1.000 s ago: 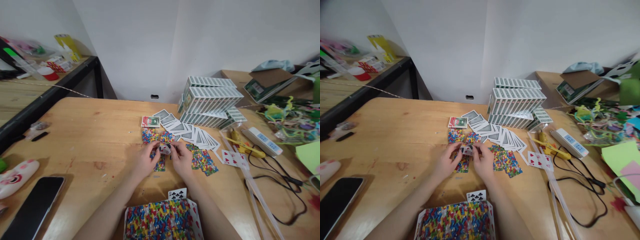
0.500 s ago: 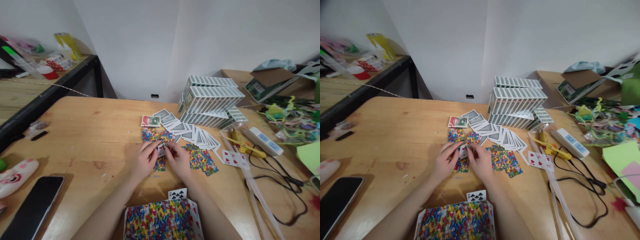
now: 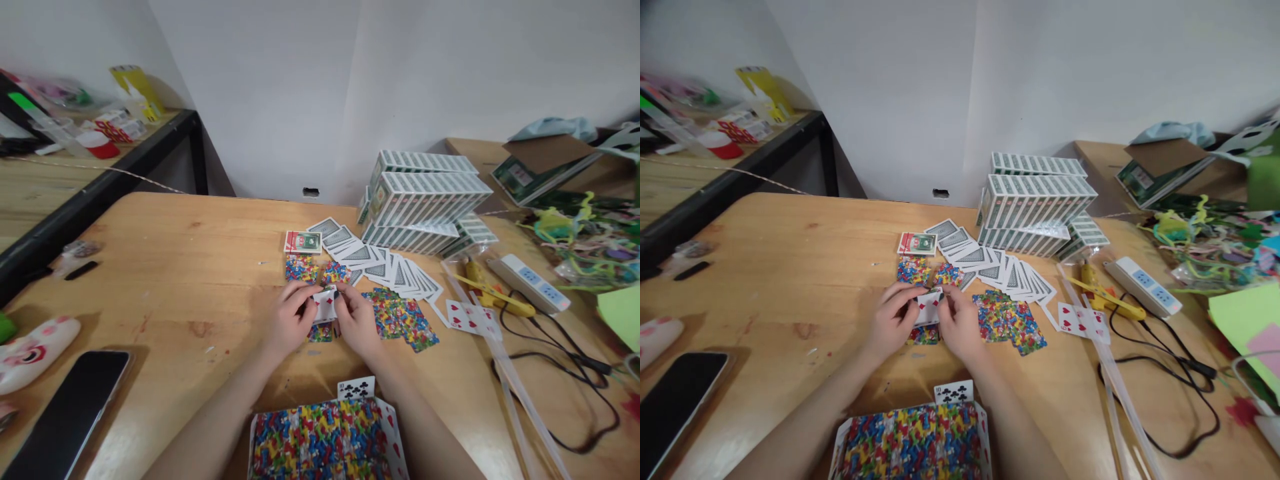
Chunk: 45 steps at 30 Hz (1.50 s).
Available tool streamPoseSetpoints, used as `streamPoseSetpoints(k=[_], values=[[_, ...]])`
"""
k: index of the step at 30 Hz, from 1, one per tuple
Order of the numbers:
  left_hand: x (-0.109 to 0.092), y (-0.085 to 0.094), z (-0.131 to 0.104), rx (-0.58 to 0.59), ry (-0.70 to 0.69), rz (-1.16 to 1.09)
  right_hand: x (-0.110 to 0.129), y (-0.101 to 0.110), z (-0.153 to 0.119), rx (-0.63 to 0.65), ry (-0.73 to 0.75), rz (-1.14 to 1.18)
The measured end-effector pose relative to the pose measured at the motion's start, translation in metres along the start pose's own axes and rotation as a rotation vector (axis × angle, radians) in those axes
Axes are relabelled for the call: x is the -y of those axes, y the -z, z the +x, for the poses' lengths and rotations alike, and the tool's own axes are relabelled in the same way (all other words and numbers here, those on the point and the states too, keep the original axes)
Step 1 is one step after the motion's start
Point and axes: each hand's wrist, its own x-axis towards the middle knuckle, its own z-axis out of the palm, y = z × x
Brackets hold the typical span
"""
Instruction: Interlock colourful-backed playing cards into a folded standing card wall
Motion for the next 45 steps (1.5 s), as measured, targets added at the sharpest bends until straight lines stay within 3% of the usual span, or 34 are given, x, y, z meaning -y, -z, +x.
streamPoseSetpoints(k=[7, 15, 22, 26, 32, 38, 45], values=[[0.001, 0.001, -0.001, 0.034, -0.044, -0.051, 0.008, 0.003, 0.002, 0.101, -0.159, 0.152], [-0.001, 0.0, -0.004, 0.086, -0.071, -0.083, 0.007, 0.009, 0.006, 0.262, -0.19, 0.192], [-0.001, 0.001, -0.006, 0.05, 0.135, -0.116, 0.002, 0.007, 0.008, 0.25, -0.246, 0.332], [0.002, 0.003, -0.007, 0.061, 0.174, -0.171, 0.001, 0.007, 0.008, 0.219, -0.241, 0.33], [0.001, 0.007, -0.007, 0.149, 0.191, -0.223, 0.0, 0.004, 0.006, 0.135, -0.165, 0.242], [0.006, -0.002, -0.006, 0.122, 0.256, -0.082, -0.001, -0.001, -0.001, 0.092, 0.024, 0.041], [0.007, -0.001, -0.005, 0.076, 0.093, -0.025, 0.001, 0.001, 0.0, 0.057, 0.139, -0.101]])
